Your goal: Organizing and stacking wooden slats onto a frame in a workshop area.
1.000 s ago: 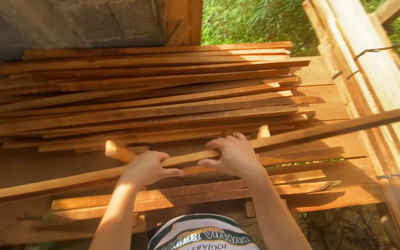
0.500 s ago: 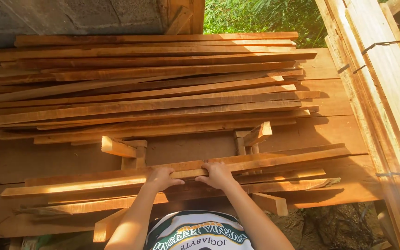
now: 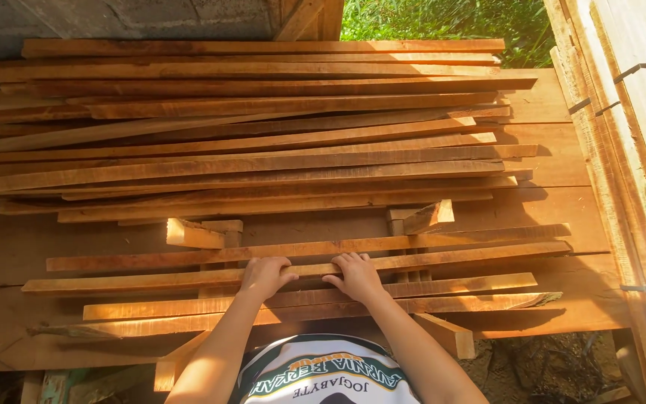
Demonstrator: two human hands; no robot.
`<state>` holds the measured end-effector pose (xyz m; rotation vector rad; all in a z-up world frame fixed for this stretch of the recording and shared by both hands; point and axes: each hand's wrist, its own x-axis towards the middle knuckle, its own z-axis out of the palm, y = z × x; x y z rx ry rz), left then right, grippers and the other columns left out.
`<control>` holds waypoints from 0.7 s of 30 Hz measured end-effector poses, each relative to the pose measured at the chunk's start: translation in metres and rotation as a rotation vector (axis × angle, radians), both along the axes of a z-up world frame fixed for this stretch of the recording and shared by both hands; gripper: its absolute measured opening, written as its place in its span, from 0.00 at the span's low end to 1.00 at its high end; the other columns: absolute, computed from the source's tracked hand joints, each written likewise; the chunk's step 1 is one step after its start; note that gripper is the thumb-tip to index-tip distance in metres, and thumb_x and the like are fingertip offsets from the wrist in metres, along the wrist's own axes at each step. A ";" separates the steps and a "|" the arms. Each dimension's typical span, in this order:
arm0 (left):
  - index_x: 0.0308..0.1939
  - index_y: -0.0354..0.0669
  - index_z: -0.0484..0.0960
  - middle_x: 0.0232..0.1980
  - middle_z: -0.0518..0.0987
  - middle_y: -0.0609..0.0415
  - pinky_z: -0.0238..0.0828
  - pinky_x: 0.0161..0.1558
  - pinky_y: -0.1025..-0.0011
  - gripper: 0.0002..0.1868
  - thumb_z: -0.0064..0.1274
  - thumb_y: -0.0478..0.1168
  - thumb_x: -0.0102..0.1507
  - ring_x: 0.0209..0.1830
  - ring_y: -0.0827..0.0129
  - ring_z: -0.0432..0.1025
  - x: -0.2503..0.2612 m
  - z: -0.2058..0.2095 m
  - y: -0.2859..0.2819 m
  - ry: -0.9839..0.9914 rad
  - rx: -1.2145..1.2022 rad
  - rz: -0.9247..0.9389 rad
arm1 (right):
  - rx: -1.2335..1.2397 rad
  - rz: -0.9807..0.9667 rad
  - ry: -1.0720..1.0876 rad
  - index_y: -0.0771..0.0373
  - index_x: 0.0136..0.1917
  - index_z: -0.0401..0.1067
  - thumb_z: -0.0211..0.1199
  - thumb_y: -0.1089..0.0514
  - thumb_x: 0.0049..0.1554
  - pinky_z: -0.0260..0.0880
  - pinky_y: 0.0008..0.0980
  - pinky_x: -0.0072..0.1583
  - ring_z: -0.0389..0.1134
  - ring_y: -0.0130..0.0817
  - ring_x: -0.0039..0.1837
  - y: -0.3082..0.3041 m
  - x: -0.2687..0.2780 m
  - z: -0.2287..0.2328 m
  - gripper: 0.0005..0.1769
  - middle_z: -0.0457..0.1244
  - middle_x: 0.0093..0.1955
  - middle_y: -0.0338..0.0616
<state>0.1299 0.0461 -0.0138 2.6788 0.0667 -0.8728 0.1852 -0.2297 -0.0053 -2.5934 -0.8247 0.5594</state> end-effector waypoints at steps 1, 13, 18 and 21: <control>0.57 0.70 0.80 0.58 0.83 0.70 0.63 0.62 0.65 0.22 0.50 0.67 0.64 0.62 0.73 0.75 0.001 0.001 0.000 -0.008 0.019 -0.014 | 0.039 0.005 -0.053 0.50 0.59 0.71 0.64 0.35 0.56 0.59 0.37 0.62 0.67 0.33 0.60 0.001 -0.001 0.001 0.25 0.67 0.54 0.35; 0.78 0.53 0.54 0.77 0.60 0.57 0.30 0.78 0.51 0.50 0.58 0.66 0.60 0.80 0.61 0.49 -0.064 -0.002 -0.035 -0.059 0.030 -0.073 | -0.181 0.003 0.172 0.50 0.61 0.75 0.45 0.26 0.63 0.60 0.44 0.66 0.68 0.39 0.62 0.005 -0.012 0.013 0.33 0.69 0.56 0.39; 0.76 0.50 0.60 0.79 0.57 0.51 0.45 0.75 0.52 0.41 0.54 0.60 0.65 0.81 0.54 0.48 -0.092 0.009 -0.045 -0.226 0.054 -0.115 | -0.273 0.015 0.330 0.51 0.63 0.73 0.43 0.18 0.58 0.63 0.47 0.63 0.69 0.43 0.64 0.016 -0.004 0.015 0.43 0.69 0.59 0.43; 0.71 0.54 0.70 0.74 0.63 0.53 0.61 0.68 0.60 0.29 0.51 0.54 0.66 0.77 0.57 0.55 -0.105 0.001 -0.048 -0.368 0.097 -0.178 | -0.282 0.021 0.385 0.53 0.64 0.74 0.42 0.15 0.56 0.66 0.49 0.61 0.70 0.46 0.63 0.021 0.003 0.019 0.47 0.69 0.60 0.46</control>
